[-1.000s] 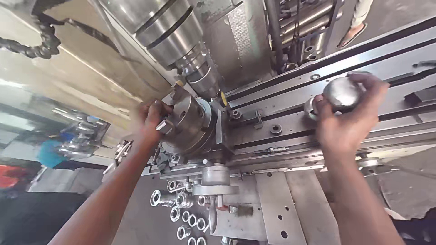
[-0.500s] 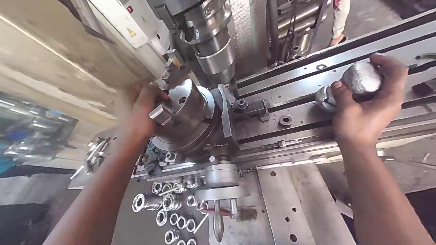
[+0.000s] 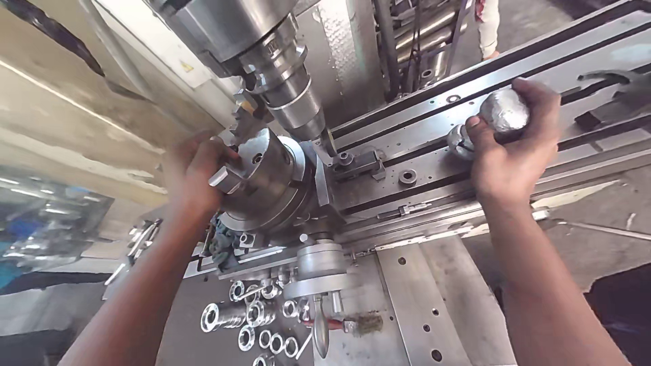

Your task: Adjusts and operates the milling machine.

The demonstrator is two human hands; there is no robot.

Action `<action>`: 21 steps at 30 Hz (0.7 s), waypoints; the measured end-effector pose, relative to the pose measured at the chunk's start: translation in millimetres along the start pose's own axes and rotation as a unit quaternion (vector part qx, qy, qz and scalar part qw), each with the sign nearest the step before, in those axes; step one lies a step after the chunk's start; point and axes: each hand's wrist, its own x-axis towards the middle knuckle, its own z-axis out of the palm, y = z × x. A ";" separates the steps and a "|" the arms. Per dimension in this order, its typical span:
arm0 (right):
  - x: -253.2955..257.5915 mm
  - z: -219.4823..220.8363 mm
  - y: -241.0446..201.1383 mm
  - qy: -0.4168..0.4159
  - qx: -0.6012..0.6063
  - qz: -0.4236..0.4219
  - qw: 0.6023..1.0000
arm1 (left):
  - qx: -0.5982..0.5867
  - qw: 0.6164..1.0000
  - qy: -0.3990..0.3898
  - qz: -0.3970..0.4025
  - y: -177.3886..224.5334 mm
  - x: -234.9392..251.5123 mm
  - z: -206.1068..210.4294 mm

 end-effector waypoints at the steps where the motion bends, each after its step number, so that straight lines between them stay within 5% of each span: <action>1: -0.1 -0.1 0.1 0.000 -0.001 0.001 1.000 | -0.003 1.000 -0.002 0.005 -1.2 0.6 0.2; 21: -2.3 -4.0 -4.0 0.024 0.028 0.013 0.999 | 0.011 1.000 0.004 0.017 -0.1 -2.0 -0.4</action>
